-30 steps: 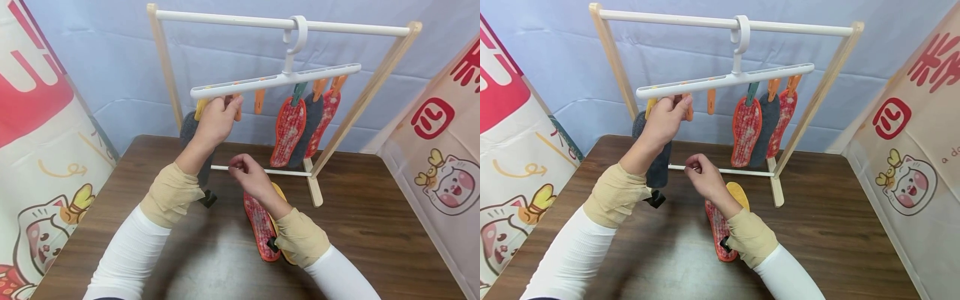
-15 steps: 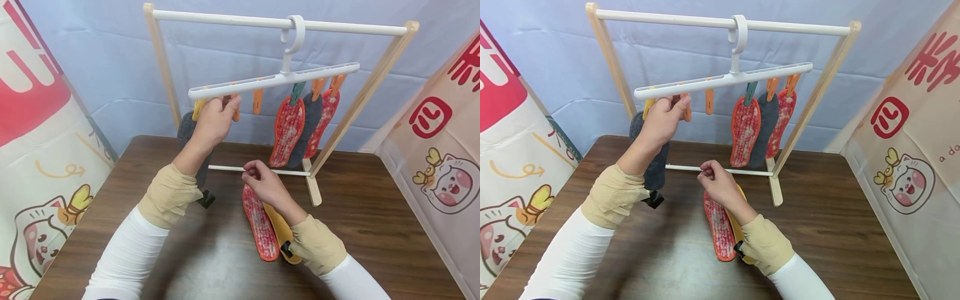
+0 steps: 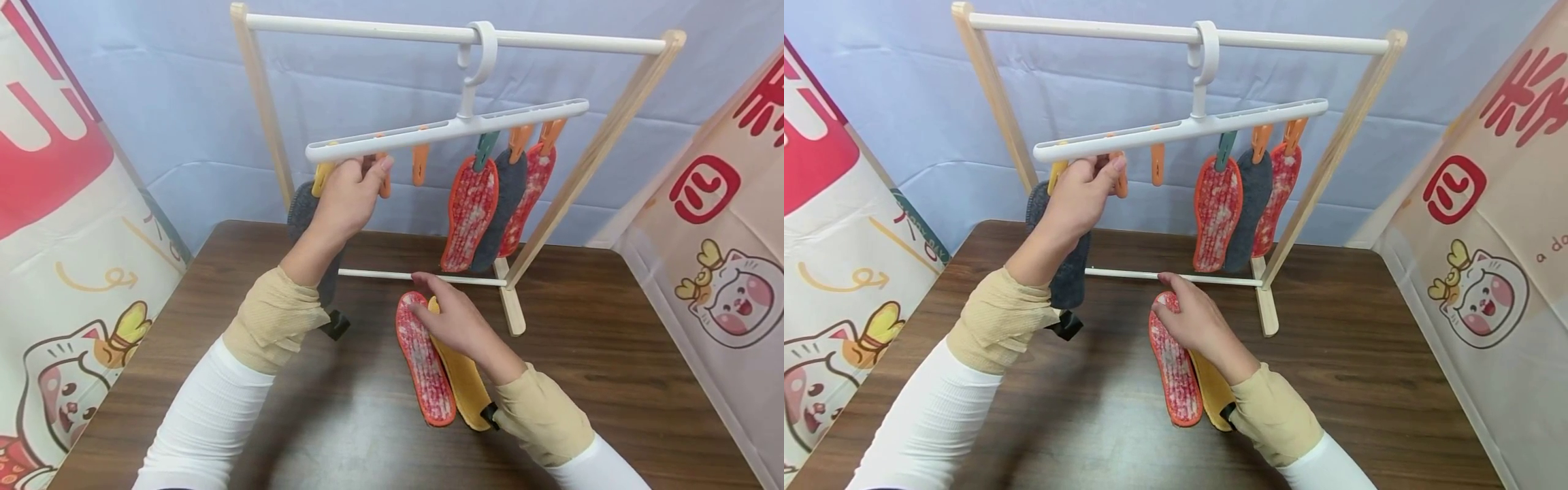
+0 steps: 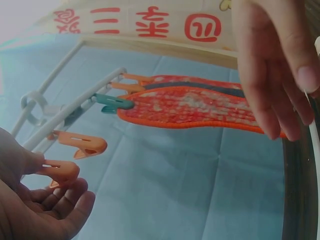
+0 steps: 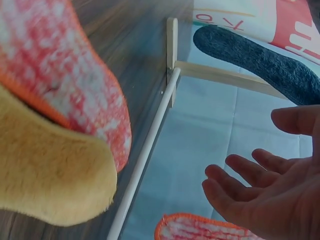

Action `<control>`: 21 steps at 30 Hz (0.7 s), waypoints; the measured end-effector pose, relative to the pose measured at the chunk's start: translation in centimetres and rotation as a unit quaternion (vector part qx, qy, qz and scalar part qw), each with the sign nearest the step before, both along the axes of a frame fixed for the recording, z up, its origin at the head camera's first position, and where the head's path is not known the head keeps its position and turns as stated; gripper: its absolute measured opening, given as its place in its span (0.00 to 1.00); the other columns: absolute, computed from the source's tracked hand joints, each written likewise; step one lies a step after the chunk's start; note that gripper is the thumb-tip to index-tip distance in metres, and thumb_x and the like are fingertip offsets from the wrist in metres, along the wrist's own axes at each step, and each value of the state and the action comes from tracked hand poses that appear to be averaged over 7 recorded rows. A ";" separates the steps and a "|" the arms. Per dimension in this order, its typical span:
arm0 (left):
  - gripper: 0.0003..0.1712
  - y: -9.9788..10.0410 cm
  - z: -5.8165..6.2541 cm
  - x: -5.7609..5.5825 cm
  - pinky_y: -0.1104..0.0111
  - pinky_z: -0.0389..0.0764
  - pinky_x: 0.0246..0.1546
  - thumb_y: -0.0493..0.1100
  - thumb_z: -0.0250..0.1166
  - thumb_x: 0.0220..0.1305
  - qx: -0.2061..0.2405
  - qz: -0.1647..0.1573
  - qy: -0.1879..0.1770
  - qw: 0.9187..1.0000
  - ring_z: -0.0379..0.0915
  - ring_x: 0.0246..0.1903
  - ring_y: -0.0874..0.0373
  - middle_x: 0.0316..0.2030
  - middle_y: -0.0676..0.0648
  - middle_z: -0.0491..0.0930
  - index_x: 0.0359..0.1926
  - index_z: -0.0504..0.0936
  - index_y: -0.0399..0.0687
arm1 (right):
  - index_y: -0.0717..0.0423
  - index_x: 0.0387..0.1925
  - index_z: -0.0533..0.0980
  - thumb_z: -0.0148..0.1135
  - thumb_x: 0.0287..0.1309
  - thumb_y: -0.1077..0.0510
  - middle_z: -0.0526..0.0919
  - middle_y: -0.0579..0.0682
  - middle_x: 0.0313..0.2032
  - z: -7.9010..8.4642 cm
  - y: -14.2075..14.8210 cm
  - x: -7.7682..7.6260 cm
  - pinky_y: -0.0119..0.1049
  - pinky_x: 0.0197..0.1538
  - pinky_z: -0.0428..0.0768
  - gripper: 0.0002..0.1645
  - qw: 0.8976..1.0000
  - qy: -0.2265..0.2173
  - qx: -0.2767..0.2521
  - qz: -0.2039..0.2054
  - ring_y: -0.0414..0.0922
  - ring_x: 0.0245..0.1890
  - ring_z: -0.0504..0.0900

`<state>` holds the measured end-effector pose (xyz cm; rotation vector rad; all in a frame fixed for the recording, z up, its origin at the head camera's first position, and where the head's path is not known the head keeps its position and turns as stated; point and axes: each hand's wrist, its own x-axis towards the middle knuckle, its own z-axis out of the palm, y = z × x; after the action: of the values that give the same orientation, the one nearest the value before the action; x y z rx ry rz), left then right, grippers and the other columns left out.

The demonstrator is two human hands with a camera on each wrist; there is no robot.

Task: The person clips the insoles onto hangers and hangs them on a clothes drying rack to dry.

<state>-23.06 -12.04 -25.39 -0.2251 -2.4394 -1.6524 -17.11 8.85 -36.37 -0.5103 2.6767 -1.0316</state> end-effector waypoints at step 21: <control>0.16 0.0 0.2 0.1 0.66 0.63 0.30 0.52 0.53 0.79 -0.001 0.001 -0.011 1.000 0.60 0.26 0.55 0.31 0.45 0.74 0.40 0.75 0.44 | 0.61 0.70 0.67 0.65 0.66 0.54 0.69 0.65 0.69 -1.7 4.2 2.3 0.61 0.67 0.66 0.34 0.991 0.075 0.103 0.036 0.64 0.69 0.66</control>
<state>-22.95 -12.00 -25.19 -0.2048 -2.4571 -1.6593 -14.77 13.00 -38.07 -0.6604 2.8297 -0.7124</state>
